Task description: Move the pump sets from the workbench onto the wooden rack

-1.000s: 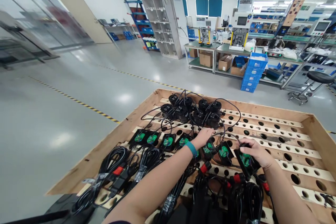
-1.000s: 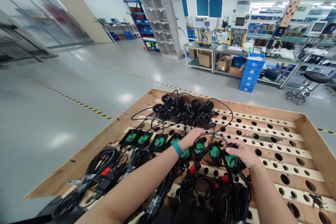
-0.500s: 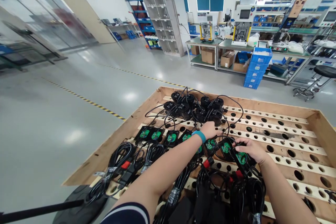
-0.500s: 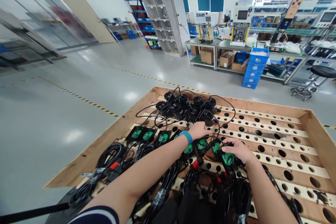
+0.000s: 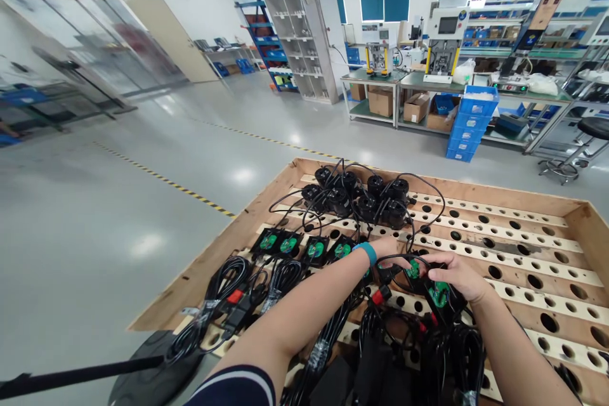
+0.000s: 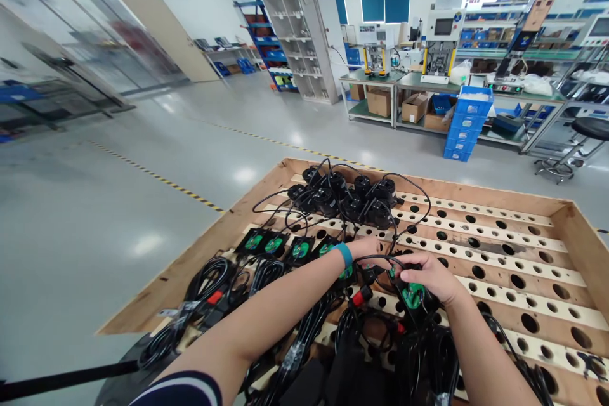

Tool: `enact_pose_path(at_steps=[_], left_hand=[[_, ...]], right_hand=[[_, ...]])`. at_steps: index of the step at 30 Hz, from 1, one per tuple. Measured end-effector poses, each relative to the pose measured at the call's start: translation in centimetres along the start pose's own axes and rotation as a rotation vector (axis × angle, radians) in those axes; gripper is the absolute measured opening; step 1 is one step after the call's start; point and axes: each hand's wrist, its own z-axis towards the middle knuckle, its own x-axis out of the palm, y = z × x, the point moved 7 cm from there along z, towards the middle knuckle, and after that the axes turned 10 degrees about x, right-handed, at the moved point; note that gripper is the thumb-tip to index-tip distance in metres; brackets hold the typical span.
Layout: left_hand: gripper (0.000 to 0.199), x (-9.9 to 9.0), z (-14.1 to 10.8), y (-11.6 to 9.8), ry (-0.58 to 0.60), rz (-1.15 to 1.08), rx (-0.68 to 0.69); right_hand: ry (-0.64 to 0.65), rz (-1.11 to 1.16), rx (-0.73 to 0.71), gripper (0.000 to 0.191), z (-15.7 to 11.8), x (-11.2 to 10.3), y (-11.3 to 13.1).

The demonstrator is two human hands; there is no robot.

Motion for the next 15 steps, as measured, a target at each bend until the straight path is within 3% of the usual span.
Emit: enact_pose_path(at_steps=[3, 5, 6, 8, 10, 12, 15], left_hand=[[0.046, 1.7, -0.6, -0.8, 0.106, -0.182, 0.087], [0.044, 2.0, -1.0, -1.5, 0.062, -0.289, 0.171], [0.042, 1.8, -1.2, -1.8, -0.005, -0.376, 0.220], [0.038, 0.0, -1.8, -1.8, -0.246, -0.590, 0.294], [0.032, -2.8, -2.6, -0.5, -0.566, -0.715, 0.267], [0.024, -5.3, -3.3, 1.1, -0.797, -0.735, 0.177], [0.014, -7.3, -3.0, 2.5, -0.886, -0.728, 0.082]], right_hand=[[-0.016, -0.008, -0.019, 0.037, -0.4, -0.2, 0.5], [-0.032, -0.033, -0.021, 0.035, -0.8, -0.3, 0.8], [-0.044, -0.051, -0.009, 0.035, -0.9, -0.4, 0.9], [-0.074, -0.105, 0.045, 0.035, -1.0, -0.7, 0.6], [-0.109, -0.182, 0.110, 0.037, -0.6, -1.0, -0.3], [-0.140, -0.293, 0.145, 0.038, 0.2, -1.0, -1.4], [-0.224, -0.525, 0.211, 0.035, 1.6, -0.9, -3.2]])
